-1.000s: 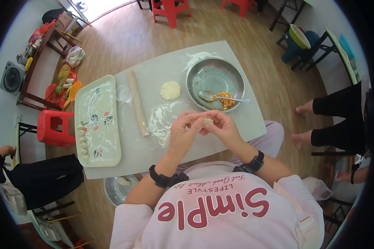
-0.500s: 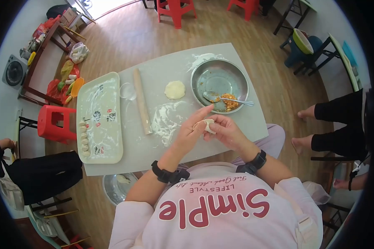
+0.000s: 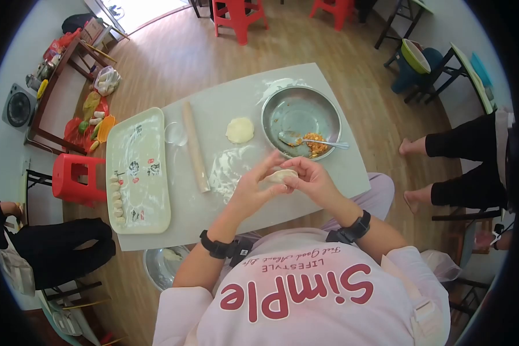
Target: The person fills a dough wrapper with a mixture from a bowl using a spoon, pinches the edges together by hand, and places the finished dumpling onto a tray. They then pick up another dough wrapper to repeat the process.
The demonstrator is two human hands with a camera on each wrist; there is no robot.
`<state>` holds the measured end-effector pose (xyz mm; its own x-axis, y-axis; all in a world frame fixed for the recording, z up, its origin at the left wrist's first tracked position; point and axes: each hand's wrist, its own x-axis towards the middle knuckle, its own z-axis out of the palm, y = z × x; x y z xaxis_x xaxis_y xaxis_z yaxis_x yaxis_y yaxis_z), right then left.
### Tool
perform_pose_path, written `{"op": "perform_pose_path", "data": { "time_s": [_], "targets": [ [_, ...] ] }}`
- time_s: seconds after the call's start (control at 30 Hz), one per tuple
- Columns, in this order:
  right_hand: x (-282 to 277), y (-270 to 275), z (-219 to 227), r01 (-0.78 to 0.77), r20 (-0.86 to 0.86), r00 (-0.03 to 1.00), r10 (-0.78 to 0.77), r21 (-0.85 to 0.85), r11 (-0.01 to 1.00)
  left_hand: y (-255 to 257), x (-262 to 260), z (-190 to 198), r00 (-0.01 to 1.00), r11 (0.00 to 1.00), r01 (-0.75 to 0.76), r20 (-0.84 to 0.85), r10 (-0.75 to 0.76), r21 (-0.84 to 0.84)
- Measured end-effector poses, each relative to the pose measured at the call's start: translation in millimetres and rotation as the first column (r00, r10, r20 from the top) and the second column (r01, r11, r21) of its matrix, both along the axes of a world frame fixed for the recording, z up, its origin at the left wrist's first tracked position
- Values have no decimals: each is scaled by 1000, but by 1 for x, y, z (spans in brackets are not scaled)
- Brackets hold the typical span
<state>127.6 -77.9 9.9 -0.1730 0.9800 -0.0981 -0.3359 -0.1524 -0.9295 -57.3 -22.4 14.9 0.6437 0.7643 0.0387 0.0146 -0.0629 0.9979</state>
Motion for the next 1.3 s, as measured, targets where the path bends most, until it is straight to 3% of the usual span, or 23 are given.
{"op": "perform_pose_path", "data": {
  "time_s": [0.03,0.1,0.13,0.2,0.33,0.4,0.63,0.73,0.93,1.13,1.3],
  "targets": [
    [-2,0,1,42,33,998,-44,50,998,1,-2,4,1000,1000,5,0,-5,5],
    [-2,-1,8,60,99,993,-64,52,997,2,-4,15,962,996,74,-261,-83,-42],
    [-1,-1,11,73,165,983,-80,53,996,1,-3,8,962,996,79,-260,-85,-32],
    [0,-1,8,100,163,981,-109,63,993,-2,0,-12,994,978,-87,-81,72,-189],
    [-5,-3,4,158,150,973,-173,105,982,-6,8,-4,988,946,-132,41,151,-295],
    [-5,-2,2,186,40,981,-188,52,981,-7,11,0,989,943,-124,35,141,-309],
    [-3,-3,-4,221,124,968,-218,-7,975,-9,16,-4,984,932,-139,56,167,-334],
    [-7,-4,-2,339,16,941,-339,17,941,-10,17,-2,984,929,-164,17,179,-331],
    [0,-6,-11,344,114,932,-343,12,939,-12,19,-9,977,931,-175,58,204,-320],
    [-4,-2,-7,414,131,892,-433,151,898,-14,21,-4,981,943,-173,35,190,-285],
    [2,-3,-4,309,319,867,-383,259,915,-17,20,-4,980,944,-185,16,196,-272]
  ]
}}
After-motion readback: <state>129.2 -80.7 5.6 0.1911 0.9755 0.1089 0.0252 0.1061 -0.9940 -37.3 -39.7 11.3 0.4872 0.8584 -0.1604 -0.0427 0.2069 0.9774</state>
